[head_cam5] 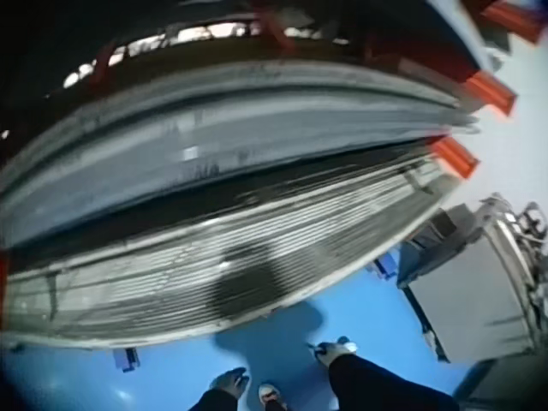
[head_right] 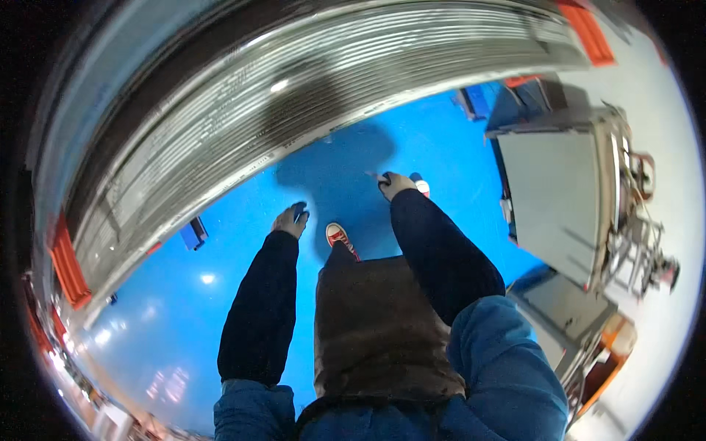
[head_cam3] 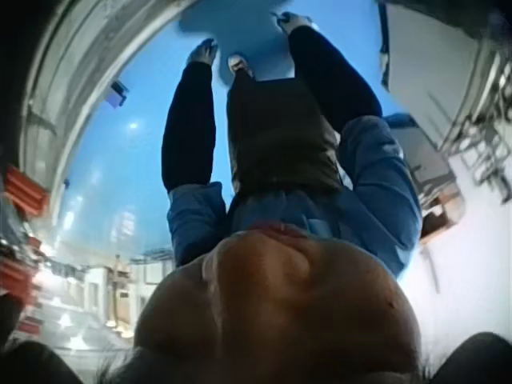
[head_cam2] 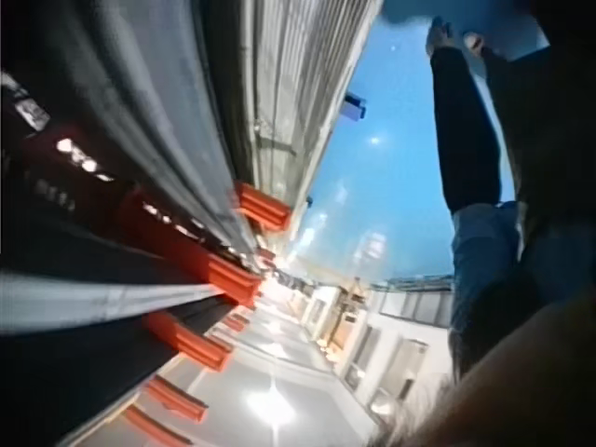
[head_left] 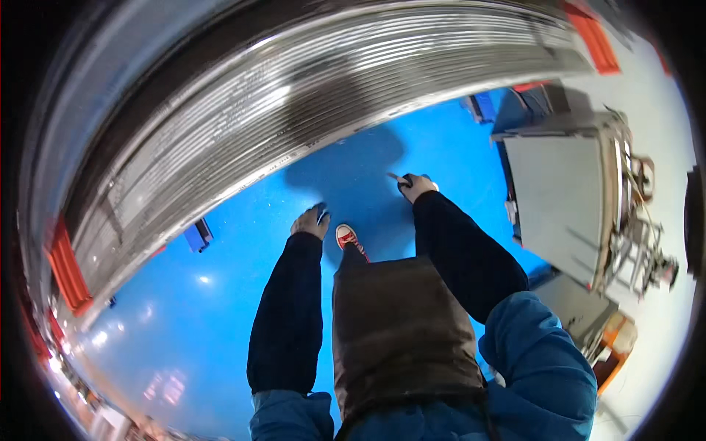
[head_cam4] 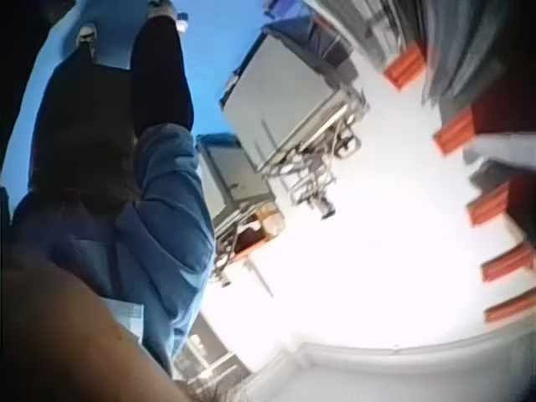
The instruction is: Wiping and scraping metal slats on a large circular fabrication structure.
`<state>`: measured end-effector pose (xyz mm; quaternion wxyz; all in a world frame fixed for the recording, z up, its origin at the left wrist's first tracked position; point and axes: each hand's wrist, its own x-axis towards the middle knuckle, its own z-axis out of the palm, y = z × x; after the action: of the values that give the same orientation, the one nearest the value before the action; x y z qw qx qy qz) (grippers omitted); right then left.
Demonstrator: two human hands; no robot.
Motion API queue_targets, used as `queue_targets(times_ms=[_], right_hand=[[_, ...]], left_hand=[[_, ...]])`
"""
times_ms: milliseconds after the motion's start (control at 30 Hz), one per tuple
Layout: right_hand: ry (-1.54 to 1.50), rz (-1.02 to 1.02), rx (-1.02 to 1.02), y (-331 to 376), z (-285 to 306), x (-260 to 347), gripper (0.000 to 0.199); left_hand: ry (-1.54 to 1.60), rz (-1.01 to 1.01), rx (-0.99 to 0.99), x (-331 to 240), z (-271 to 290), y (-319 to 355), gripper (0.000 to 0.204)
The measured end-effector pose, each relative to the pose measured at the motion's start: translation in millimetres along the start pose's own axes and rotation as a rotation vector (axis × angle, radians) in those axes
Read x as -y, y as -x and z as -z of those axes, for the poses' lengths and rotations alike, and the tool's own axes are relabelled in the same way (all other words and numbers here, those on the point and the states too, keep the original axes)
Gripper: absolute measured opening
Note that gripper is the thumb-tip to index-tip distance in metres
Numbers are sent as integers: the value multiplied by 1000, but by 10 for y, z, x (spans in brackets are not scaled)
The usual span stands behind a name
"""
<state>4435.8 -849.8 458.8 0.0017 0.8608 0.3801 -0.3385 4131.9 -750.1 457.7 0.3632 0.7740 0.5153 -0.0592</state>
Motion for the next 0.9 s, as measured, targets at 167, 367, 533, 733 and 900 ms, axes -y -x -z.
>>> queue_targets(times_ms=[167,367,533,733,900], right_hand=[[149,241,-513,-1888,-706,-2,37],[662,607,-829,-3488,-1051,49,44],[402,624,-750,-4343,-900,275,43],[237,506,-618,-4329,-455,252,46],[215,650,-724,-4382,-537,265,44]], left_hand=[[143,148,-367,178,-762,-1385,40],[1987,579,-135,871,-1621,-2771,57],[2118,497,-349,1157,-1858,-3132,68],[2007,205,-396,1061,-1944,-3133,68],[1795,218,-545,992,-1928,-3358,79]])
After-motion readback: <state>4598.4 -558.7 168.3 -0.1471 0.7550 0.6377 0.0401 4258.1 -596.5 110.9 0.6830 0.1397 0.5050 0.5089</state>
